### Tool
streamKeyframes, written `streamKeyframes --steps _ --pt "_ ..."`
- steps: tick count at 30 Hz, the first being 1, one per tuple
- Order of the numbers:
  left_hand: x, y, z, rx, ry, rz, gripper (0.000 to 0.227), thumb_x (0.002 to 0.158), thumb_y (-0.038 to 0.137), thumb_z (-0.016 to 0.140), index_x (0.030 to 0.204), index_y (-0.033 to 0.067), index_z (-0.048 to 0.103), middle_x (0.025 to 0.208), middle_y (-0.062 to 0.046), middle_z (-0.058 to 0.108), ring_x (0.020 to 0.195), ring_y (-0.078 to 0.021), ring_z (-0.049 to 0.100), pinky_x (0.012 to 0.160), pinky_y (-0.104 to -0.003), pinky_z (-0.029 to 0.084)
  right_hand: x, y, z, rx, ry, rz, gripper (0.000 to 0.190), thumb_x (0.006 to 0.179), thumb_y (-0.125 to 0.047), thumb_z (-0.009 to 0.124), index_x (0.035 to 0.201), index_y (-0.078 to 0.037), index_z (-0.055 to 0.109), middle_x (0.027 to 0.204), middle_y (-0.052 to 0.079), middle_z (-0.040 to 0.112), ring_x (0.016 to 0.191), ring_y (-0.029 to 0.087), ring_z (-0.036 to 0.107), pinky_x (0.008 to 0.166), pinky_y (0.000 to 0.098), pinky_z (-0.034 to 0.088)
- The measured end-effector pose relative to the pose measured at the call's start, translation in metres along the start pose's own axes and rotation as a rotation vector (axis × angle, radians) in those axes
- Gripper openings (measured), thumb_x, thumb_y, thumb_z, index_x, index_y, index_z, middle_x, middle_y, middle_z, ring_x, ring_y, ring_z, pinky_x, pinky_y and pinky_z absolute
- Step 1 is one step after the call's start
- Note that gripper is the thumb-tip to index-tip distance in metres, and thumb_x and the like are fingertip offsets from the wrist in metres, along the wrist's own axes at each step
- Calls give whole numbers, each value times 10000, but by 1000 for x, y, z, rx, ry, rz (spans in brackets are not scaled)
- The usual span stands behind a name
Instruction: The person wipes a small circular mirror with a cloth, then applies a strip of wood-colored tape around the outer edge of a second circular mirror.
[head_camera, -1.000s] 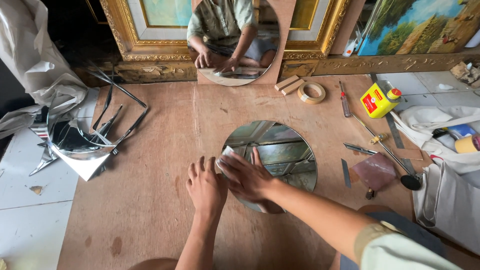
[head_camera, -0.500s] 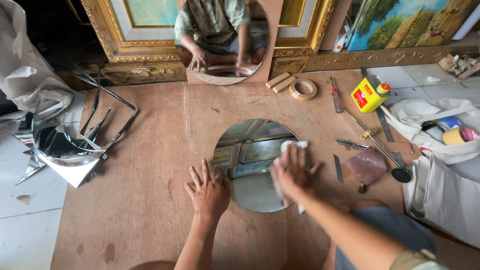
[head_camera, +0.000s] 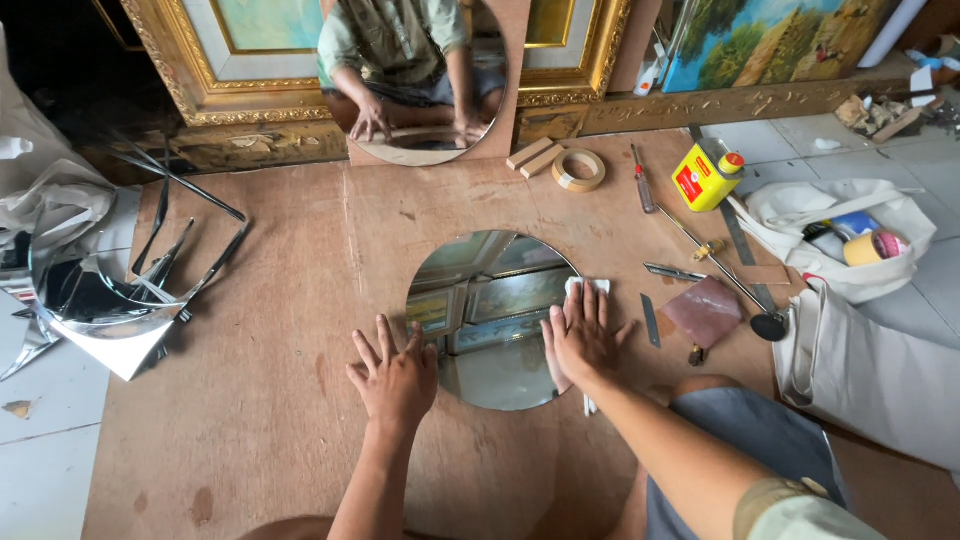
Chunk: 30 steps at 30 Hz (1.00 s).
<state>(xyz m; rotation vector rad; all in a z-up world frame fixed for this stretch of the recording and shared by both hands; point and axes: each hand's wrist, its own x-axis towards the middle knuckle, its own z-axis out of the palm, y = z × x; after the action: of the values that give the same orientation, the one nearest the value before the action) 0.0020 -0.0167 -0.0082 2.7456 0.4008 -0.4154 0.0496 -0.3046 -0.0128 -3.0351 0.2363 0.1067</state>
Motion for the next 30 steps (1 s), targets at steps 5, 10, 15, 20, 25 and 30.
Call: streamKeyframes --steps 5,10,15,20,25,30 --pt "-2 0 3 16 15 40 638 1142 597 374 1748 402 418 1924 -114 115 1737 -515 36 1269 -731 228 -74 -68 57 -147 140 -314 709 1139 -590 389 1728 -196 405 1819 111 358 1696 323 285 1207 857 243" --pt "2 -7 3 1 26 36 630 1139 607 343 1741 439 421 1922 -123 123 1735 -524 27 1258 -711 234 -99 -86 10 59 -136 -520 791 1120 -640 349 1788 -230 239 1884 62 201 1737 290 131 1259 872 44" --pt "4 -10 6 -31 43 17 609 1146 608 336 1719 450 466 1929 -107 117 1736 -520 17 1264 -709 210 -45 -13 -7 78 -112 54 776 1184 -620 229 1820 -183 150 1912 106 103 1761 328 102 1271 878 129" --pt "5 -9 10 -39 58 40 625 1133 616 368 1718 428 480 1924 -125 138 1732 -537 27 1268 -742 209 -70 -39 -1 39 -150 -7 844 1170 -666 201 1809 -115 177 1905 178 84 1762 352 44 1269 869 66" --pt "10 -9 10 -46 62 25 615 1129 632 358 1703 456 495 1928 -113 134 1736 -534 21 1263 -745 212 -98 -63 0 32 -251 -309 895 1149 -652 337 1800 -74 131 1903 199 33 1760 370 5 1306 817 16" --pt "7 -11 5 -46 39 29 610 1135 603 357 1713 447 476 1926 -126 112 1730 -538 13 1272 -718 209 -36 -7 36 21 -37 11 863 1179 -650 242 1808 -67 151 1889 223 116 1756 382 74 1306 823 87"
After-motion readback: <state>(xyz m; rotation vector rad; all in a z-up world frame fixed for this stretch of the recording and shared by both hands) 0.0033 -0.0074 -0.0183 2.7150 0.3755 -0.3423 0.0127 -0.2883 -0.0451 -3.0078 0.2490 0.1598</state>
